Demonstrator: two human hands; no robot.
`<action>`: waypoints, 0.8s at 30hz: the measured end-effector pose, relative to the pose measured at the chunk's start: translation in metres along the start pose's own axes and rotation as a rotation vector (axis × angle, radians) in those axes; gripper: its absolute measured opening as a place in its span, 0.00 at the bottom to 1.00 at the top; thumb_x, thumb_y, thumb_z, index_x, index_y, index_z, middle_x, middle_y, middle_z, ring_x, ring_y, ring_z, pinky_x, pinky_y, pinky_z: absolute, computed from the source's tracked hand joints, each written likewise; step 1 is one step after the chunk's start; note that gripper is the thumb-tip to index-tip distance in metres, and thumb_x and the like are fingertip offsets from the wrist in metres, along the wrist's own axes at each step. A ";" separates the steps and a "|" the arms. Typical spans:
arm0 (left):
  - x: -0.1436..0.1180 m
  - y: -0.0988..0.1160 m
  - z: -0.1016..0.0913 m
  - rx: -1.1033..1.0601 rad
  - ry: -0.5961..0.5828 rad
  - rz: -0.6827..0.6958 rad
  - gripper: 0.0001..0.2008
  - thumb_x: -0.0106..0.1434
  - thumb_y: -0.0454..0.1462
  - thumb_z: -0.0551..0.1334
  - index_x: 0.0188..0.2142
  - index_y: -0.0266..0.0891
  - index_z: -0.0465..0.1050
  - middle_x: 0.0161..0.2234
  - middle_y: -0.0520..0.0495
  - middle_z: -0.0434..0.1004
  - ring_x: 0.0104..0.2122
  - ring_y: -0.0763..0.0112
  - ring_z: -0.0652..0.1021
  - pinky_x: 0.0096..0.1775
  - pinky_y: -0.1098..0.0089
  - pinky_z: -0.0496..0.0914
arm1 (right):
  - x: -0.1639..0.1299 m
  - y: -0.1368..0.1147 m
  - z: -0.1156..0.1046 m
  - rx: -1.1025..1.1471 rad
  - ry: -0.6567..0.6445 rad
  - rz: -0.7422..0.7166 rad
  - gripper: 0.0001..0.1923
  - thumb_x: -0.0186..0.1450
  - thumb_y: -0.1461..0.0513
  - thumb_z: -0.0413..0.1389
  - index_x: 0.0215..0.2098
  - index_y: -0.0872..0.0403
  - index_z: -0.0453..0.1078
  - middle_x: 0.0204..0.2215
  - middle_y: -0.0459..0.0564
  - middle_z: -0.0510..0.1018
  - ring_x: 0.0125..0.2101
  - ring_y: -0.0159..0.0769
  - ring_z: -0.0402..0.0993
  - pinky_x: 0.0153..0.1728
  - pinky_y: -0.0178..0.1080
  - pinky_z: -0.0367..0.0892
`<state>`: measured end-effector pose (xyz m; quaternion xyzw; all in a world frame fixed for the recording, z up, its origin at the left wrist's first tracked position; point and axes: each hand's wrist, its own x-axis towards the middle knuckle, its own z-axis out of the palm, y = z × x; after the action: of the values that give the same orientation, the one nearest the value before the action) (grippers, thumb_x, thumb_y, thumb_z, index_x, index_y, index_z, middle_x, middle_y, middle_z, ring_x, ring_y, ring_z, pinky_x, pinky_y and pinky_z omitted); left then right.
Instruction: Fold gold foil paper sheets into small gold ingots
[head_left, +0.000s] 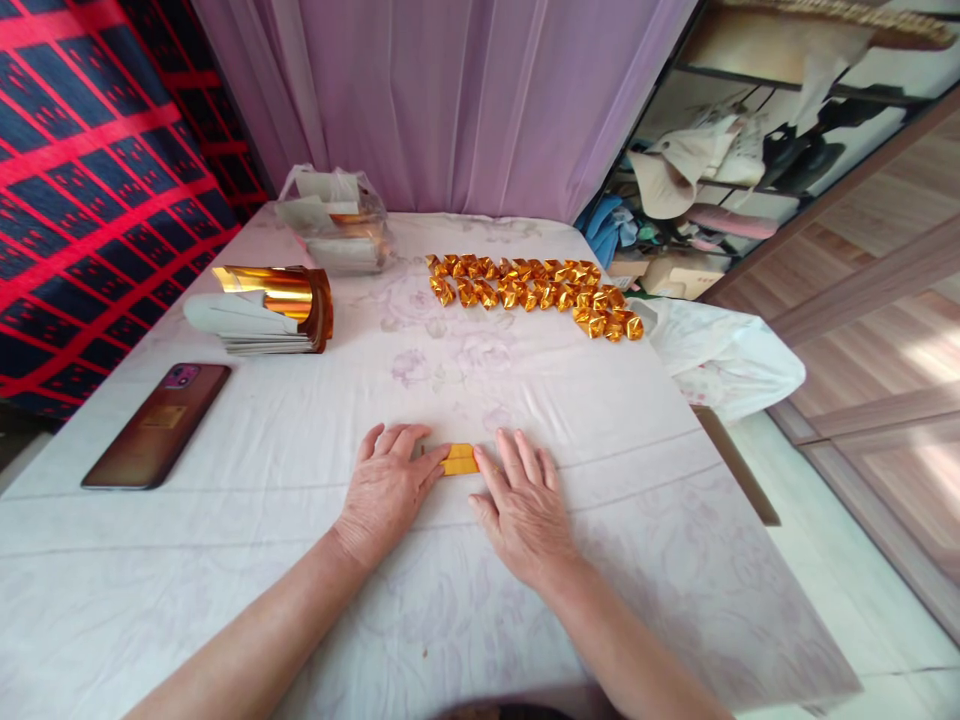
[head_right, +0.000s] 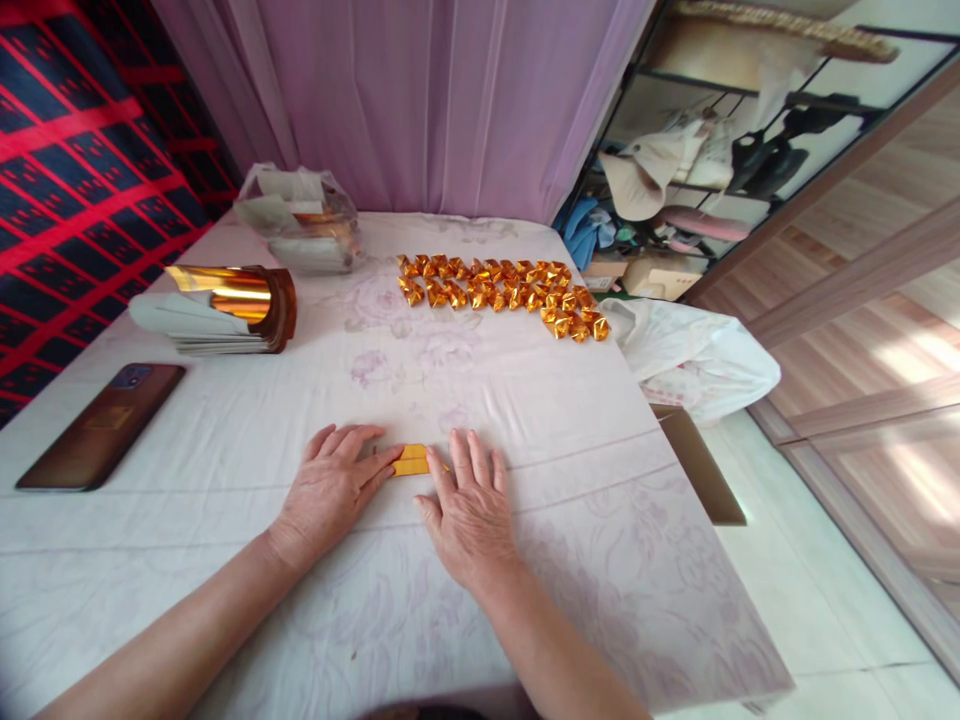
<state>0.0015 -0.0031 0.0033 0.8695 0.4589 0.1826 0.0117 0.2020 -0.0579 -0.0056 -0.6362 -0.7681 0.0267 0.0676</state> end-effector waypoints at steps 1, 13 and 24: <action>0.000 0.000 0.000 0.001 0.000 -0.001 0.11 0.67 0.39 0.61 0.47 0.49 0.78 0.49 0.43 0.74 0.48 0.55 0.73 0.53 0.44 0.64 | -0.001 0.002 0.000 0.001 0.001 -0.008 0.27 0.70 0.50 0.50 0.65 0.46 0.60 0.68 0.56 0.53 0.67 0.52 0.45 0.63 0.59 0.45; -0.001 0.001 0.001 0.030 0.012 0.010 0.12 0.66 0.38 0.61 0.48 0.52 0.77 0.48 0.43 0.74 0.49 0.55 0.73 0.55 0.44 0.63 | -0.005 0.033 -0.008 0.010 0.004 -0.182 0.25 0.69 0.54 0.53 0.64 0.43 0.62 0.67 0.55 0.57 0.66 0.54 0.49 0.60 0.61 0.51; -0.011 -0.017 -0.016 0.150 -0.048 0.180 0.15 0.64 0.35 0.63 0.50 0.53 0.75 0.49 0.44 0.73 0.50 0.55 0.72 0.57 0.42 0.60 | -0.004 0.031 -0.008 0.026 0.001 -0.161 0.24 0.69 0.54 0.54 0.63 0.43 0.63 0.66 0.55 0.58 0.66 0.53 0.51 0.60 0.60 0.51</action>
<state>-0.0229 -0.0046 0.0120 0.9097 0.3908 0.1273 -0.0588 0.2342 -0.0564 -0.0019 -0.5715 -0.8163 0.0309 0.0783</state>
